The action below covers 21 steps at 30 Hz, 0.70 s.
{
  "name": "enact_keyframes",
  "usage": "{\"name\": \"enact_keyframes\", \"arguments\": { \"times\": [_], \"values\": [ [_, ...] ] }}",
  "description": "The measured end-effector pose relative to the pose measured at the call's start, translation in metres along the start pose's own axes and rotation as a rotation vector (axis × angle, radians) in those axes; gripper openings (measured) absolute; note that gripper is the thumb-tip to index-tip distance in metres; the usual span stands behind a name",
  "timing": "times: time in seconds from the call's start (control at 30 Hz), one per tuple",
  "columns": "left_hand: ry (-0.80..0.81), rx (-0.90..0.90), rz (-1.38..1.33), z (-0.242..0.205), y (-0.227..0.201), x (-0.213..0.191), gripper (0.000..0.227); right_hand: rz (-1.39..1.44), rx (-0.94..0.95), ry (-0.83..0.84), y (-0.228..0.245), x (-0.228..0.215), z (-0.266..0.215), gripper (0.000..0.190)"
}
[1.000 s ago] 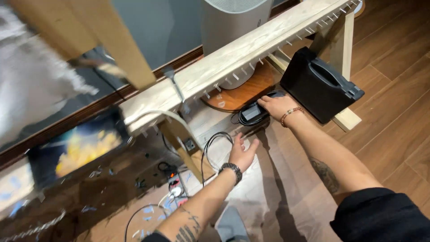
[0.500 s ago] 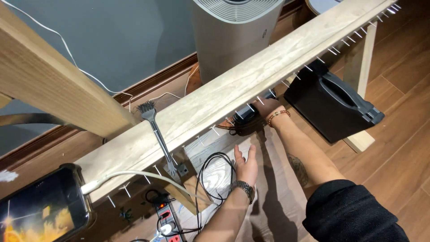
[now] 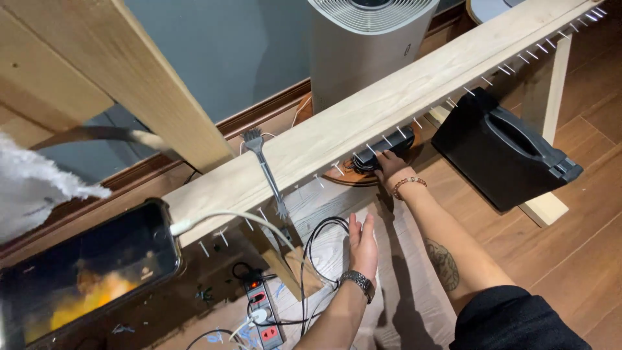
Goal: Preparing rug tufting equipment by untangling power cables and connecting them to a power source.
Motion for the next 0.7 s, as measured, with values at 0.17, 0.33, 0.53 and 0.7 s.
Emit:
{"name": "enact_keyframes", "arguments": {
  "times": [0.17,0.33,0.53,0.7],
  "values": [
    [0.059,0.122,0.02,-0.032,-0.002,-0.009,0.085,0.351,-0.058,-0.09,0.031,-0.03,-0.075,0.061],
    [0.196,0.341,0.039,-0.018,0.025,-0.037,0.077,0.831,0.059,0.026,0.067,-0.048,-0.149,0.055],
    [0.389,0.308,0.217,-0.064,0.024,-0.101,0.042,1.25,0.021,0.231,0.158,-0.096,-0.254,0.06],
    [0.235,0.307,0.302,-0.103,-0.005,-0.187,0.037,1.301,0.007,0.268,0.192,-0.103,-0.276,0.054]
  ]
}}
Point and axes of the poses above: each hand's wrist, its own z-axis towards the middle knuckle, its own x-axis out of the palm, y = z × x, the point moved 4 cm from there along z, towards the middle knuckle, and after that the axes turned 2 degrees about z, right-handed, at the moved point
